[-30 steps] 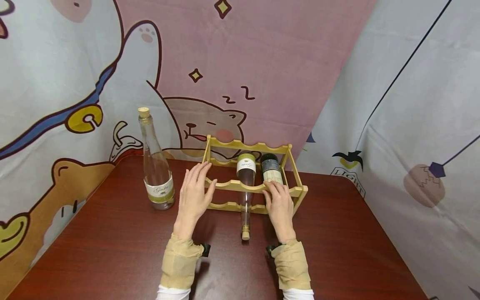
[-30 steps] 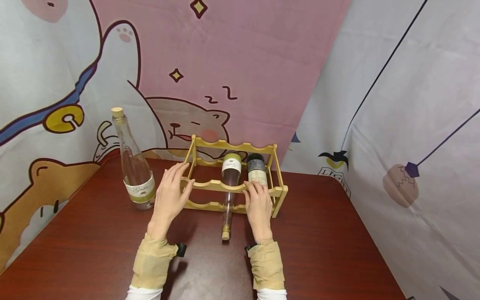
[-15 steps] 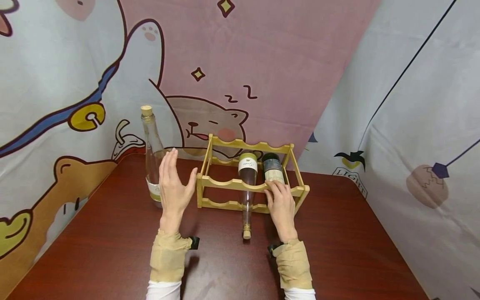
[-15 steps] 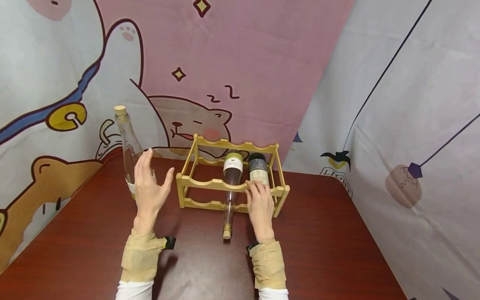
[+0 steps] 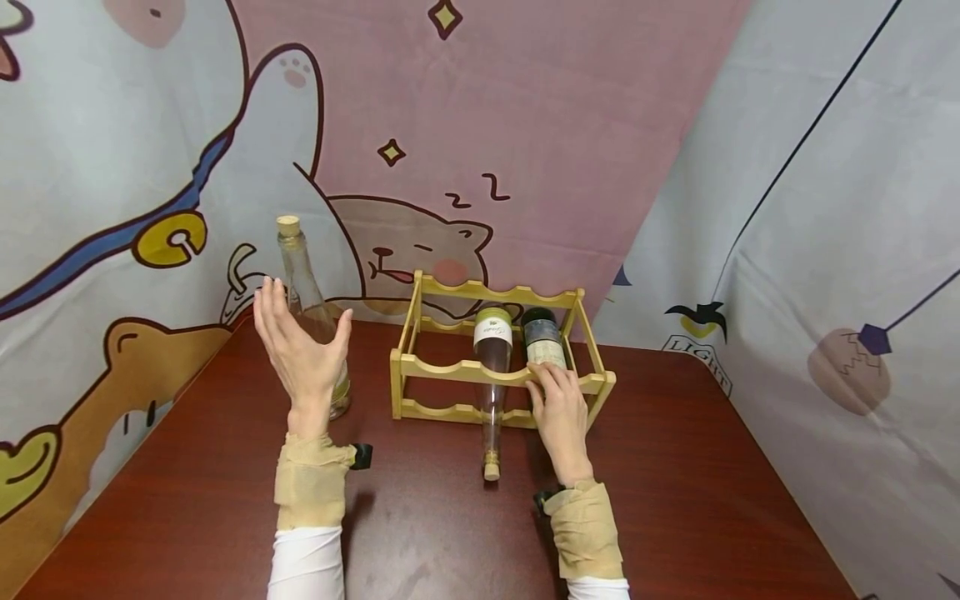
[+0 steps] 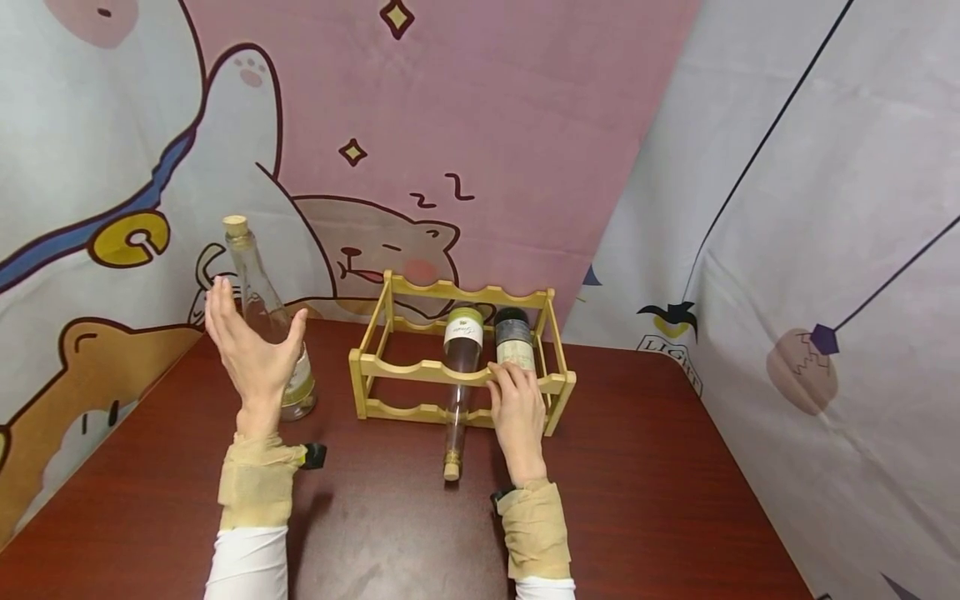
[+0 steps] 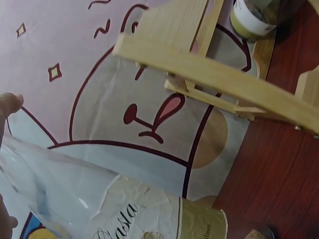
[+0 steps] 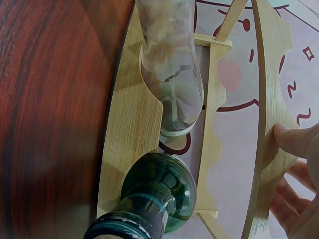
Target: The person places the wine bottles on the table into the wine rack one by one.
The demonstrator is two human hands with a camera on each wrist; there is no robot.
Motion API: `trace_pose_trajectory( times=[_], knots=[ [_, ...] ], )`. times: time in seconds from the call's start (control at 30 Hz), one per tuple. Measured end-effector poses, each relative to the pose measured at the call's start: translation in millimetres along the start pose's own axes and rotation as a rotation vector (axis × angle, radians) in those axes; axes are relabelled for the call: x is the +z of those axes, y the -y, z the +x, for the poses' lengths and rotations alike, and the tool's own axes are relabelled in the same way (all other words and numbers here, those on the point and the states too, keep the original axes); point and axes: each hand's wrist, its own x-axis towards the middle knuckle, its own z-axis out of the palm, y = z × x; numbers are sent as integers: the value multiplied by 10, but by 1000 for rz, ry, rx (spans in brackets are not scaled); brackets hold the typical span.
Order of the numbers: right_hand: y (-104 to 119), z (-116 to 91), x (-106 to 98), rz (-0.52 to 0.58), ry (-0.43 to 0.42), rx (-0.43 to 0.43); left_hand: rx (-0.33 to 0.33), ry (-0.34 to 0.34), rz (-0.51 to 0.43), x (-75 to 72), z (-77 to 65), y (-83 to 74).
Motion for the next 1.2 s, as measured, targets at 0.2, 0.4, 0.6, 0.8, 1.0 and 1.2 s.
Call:
trace_pose_trajectory(
  times=[0.2, 0.4, 0.6, 0.8, 1.0, 1.2],
  knots=[
    [2, 0, -9, 7, -8, -6, -118, 72, 45, 27, 54, 90],
    [4, 1, -18, 9, -2, -1, -201, 137, 45, 56, 88, 129],
    [10, 4, -24, 7, 17, 12, -251, 171, 61, 72, 91, 150],
    [19, 5, -30, 10, 6, 5, -270, 196, 62, 89, 76, 181],
    [14, 5, -27, 12, 10, 8, -268, 183, 53, 116, 77, 209],
    [-1, 7, -22, 13, 5, 3, -282, 182, 50, 145, 81, 217]
  ],
)
